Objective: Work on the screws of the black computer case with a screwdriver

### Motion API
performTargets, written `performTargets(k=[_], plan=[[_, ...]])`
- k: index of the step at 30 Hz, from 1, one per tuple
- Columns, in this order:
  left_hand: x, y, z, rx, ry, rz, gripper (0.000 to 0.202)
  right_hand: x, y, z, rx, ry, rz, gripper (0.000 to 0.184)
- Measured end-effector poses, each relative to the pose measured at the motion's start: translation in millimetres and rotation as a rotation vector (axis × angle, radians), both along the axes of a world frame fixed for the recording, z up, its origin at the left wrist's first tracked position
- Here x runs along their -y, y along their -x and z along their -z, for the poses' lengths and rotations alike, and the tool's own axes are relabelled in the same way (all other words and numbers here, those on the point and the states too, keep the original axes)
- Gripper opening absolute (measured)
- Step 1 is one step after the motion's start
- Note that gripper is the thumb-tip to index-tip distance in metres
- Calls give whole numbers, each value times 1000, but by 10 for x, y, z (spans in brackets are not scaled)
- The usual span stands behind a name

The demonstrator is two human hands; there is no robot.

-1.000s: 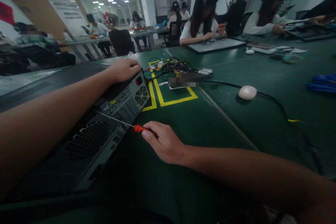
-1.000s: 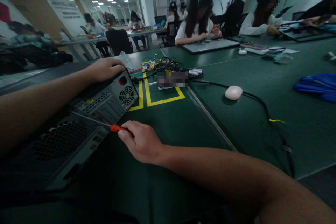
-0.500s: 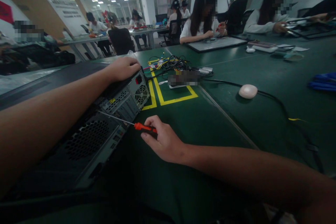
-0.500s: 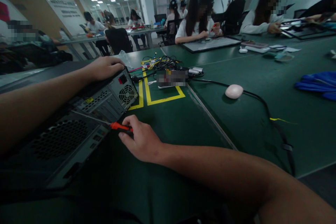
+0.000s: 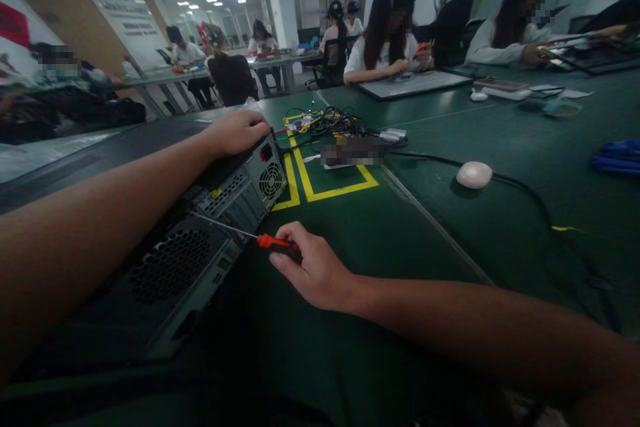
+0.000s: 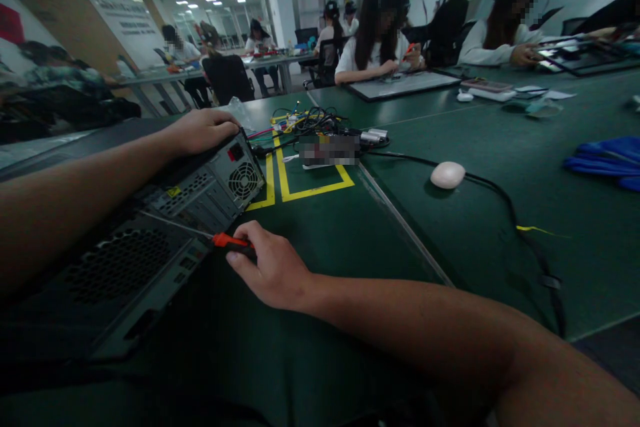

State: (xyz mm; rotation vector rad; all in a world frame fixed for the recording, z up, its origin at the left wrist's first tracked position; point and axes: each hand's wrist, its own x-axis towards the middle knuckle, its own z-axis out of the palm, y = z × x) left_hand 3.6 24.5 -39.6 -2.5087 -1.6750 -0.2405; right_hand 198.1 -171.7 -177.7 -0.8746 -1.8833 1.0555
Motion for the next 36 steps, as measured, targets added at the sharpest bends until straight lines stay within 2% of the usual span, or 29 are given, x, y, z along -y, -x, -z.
performTargets(k=[14, 23, 36], plan=[[-11, 3, -1, -3, -4, 12, 55, 3, -16, -44, 6, -7, -13, 15], [39, -15, -30, -9, 15, 3, 53, 3, -18, -24, 17, -6, -22, 15], [-10, 1, -12, 19, 14, -12, 56, 3, -12, -6, 1, -35, 1, 15]])
